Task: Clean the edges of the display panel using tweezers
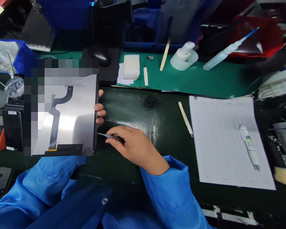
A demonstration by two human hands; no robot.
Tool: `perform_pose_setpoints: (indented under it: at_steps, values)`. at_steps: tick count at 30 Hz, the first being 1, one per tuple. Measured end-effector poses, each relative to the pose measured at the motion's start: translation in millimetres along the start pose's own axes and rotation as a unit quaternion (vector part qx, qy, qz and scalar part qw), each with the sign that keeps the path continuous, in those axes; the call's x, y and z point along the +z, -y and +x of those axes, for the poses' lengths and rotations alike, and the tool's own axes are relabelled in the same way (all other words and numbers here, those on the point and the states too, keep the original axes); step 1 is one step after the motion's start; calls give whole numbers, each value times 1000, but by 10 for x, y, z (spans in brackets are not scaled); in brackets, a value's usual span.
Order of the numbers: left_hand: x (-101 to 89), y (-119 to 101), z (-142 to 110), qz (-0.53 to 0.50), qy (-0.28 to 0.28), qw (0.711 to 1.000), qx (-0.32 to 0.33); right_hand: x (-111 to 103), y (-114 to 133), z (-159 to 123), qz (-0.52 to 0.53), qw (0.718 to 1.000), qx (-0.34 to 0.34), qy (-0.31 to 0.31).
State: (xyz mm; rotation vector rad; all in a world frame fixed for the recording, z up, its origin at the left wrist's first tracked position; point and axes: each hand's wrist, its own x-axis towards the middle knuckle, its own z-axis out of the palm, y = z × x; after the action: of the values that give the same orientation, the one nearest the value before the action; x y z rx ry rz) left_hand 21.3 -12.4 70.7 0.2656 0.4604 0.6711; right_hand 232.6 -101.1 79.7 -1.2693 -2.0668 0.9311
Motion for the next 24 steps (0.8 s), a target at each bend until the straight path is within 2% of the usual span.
perform_pose_setpoints:
  at_steps: [5, 11, 16, 19, 22, 24]
  values:
    - [35, -6, -5, 5, -11, 1000, -1, -4, -8, 5, -16, 999, -41, 6]
    - [71, 8, -24, 2, -28, 1000, 8, 1, 5, -4, -4, 1000, 1, -2]
    - [79, 21, -17, 13, -52, 998, 14, -14, -2, 3, -4, 999, -33, 10]
    - [94, 11, -10, 13, -72, 997, 9, -2, -1, -6, 0, 1000, -17, 2]
    - [82, 6, -10, 9, -64, 998, 9, 11, -2, -11, -1, 1000, -7, -3]
    - [49, 14, -10, 12, -53, 998, 9, 10, -9, -7, -8, 1000, -27, 1]
